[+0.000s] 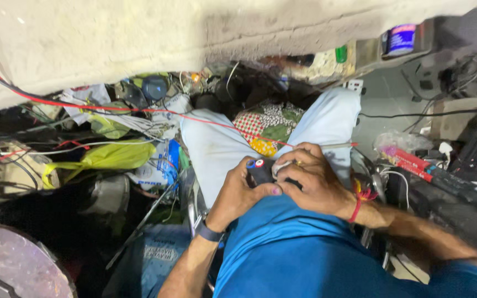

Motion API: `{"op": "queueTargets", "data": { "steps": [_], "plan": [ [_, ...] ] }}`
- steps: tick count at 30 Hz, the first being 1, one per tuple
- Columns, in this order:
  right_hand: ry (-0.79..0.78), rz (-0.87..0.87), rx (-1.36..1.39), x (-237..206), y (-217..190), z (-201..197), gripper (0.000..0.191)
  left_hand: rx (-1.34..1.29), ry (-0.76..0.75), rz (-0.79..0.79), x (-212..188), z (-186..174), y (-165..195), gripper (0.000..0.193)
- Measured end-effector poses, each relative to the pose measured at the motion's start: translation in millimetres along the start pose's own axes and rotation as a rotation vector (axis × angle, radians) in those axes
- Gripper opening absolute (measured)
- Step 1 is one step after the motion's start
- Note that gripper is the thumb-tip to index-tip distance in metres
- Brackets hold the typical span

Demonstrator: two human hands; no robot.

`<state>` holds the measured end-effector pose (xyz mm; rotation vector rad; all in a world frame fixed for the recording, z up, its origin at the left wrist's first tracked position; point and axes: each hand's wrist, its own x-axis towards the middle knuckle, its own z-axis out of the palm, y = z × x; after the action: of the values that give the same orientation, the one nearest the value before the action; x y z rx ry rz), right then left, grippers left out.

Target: The person wraps electrical tape around two cylindrical batteries, then uses a soldering iron to attach wires to the battery terminals. They also strip wire ends with pliers and handle a small circuit board and a battery pack on the workbench.

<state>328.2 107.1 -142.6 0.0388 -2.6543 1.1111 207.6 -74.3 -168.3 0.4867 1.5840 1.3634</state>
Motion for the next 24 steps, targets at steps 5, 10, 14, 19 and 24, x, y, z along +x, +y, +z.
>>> {"op": "queueTargets", "data": {
  "steps": [5, 10, 14, 19, 24],
  "plan": [
    [-0.022, -0.089, 0.064, -1.2, -12.8, -18.2, 0.02, -0.227, -0.236, -0.007, -3.1, -0.2, 21.2, 0.039],
    [-0.026, -0.144, 0.001, -2.5, -23.5, -37.7, 0.022, 0.06, -0.239, -0.068, -8.4, -0.6, 50.1, 0.037],
    [-0.137, -0.143, -0.019, -0.3, -25.7, -50.9, 0.025, 0.263, -0.297, 0.207, -7.9, -2.1, 70.0, 0.041],
    [-0.136, -0.149, -0.023, 4.7, -27.2, -67.2, 0.027, 0.435, -0.327, 0.236, -8.3, 3.6, 95.6, 0.047],
    [-0.29, -0.255, -0.261, 11.7, -33.4, -85.5, 0.031, 0.479, -0.36, 0.306, -23.2, 0.5, 126.7, 0.037]
  ]
}}
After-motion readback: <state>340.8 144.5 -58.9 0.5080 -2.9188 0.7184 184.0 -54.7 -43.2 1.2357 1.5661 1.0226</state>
